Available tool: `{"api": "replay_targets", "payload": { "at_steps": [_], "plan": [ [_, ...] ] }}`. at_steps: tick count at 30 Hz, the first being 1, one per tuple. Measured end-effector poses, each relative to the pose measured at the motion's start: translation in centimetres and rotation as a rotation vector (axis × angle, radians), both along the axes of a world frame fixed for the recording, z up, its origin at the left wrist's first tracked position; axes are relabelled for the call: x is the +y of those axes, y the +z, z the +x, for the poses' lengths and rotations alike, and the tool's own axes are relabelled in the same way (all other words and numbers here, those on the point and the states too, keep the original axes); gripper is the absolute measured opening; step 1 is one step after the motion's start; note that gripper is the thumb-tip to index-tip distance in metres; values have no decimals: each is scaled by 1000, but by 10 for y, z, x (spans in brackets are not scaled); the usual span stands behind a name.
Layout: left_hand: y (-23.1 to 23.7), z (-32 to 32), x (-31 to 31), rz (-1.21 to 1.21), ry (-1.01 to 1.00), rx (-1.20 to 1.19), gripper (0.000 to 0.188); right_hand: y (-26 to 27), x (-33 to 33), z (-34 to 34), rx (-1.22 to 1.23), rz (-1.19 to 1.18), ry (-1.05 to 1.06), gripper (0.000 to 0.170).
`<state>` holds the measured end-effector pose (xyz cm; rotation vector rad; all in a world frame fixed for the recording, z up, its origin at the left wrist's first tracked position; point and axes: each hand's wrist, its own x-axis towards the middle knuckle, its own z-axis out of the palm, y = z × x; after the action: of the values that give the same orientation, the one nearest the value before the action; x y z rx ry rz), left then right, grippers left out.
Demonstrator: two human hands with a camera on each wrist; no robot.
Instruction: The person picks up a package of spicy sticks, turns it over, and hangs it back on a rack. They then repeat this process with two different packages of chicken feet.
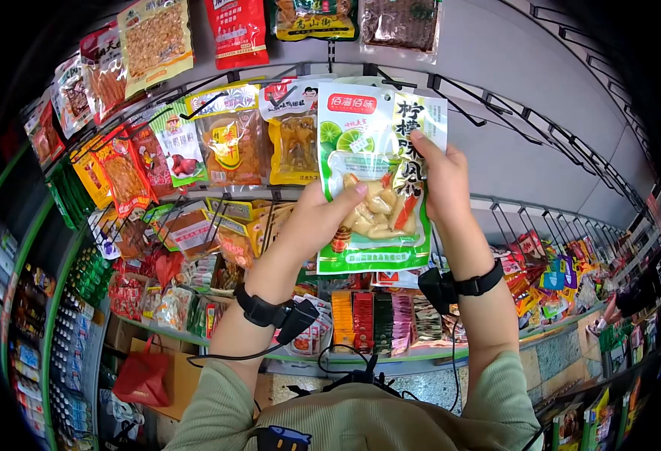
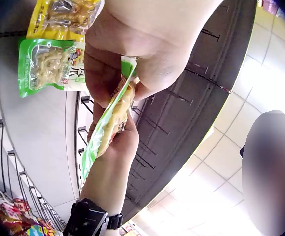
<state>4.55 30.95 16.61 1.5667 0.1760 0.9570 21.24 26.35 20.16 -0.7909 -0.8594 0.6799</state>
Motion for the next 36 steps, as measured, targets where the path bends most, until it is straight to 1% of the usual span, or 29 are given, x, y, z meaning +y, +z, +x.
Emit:
{"api": "replay_targets", "payload": {
  "at_steps": [4, 7, 10, 11, 12, 13, 14, 16, 17, 18, 19, 21, 22, 24, 25, 28, 29, 30, 31, 33, 34, 35, 36],
  "plan": [
    [-2, 4, 0, 29, 33, 25, 28, -2, 1, 5, 19, 4, 30, 22],
    [-7, 9, 3, -11, 58, 23, 26, -7, 5, 12, 6, -12, 46, 21],
    [-17, 13, 22, -64, 185, 118, 29, -12, 26, 25, -63, -48, 12, 20],
    [-21, 16, 26, -19, 239, 17, 29, -11, 34, 28, -112, -67, -57, 25],
    [-19, 14, 28, -30, 271, 57, 34, -17, 53, 40, -169, -63, -112, 28],
    [-25, 13, 33, -17, 303, 28, 37, -24, 73, 53, -225, -63, -166, 32],
    [-34, 13, 39, -11, 333, 3, 40, -16, 75, 48, -270, -118, -277, 36],
    [-56, 12, 52, 67, 515, -27, 46, -19, 103, 64, -454, -163, -385, 40],
    [-60, 8, 50, 36, 539, 0, 47, -21, 120, 77, -539, -203, -410, 41],
    [-64, 2, 50, -39, 491, 45, 54, -29, 144, 90, -559, -122, -456, 42],
    [-66, -1, 46, -66, 482, 45, 51, -23, 147, 85, -494, -189, -433, 39],
    [-72, -6, 37, -84, 480, 79, 47, -45, 172, 107, -706, -232, -477, 42],
    [-75, -9, 34, -74, 489, 109, 44, -49, 173, 106, -697, -212, -522, 42],
    [-81, -15, 29, -66, 496, 146, 42, -41, 171, 100, -678, -168, -616, 42],
    [-84, -18, 26, -69, 496, 153, 41, -39, 171, 102, -761, -235, -651, 38],
    [-92, -27, 16, -109, 488, 180, 39, -47, 157, 106, -632, -149, -326, 32],
    [-94, -30, 11, -125, 489, 181, 39, -42, 141, 104, -766, -290, -439, 28],
    [-95, -32, 7, -139, 488, 181, 39, -41, 128, 104, -735, -330, -373, 38],
    [-96, -35, 0, -170, 486, 179, 35, -41, 113, 104, -705, -367, -310, 53],
    [-101, -37, -10, -150, 450, 222, 31, -49, 36, 99, -727, -151, -118, 33],
    [-106, -39, -15, -142, 433, 242, 28, -47, 2, 90, -746, -221, -43, 28],
    [-112, -41, -19, -170, 385, 256, 26, -52, -30, 91, -764, -272, 80, 20],
    [-120, -45, -23, -197, 338, 271, 23, -54, -62, 83, -679, -301, 216, 11]
  ]
}}
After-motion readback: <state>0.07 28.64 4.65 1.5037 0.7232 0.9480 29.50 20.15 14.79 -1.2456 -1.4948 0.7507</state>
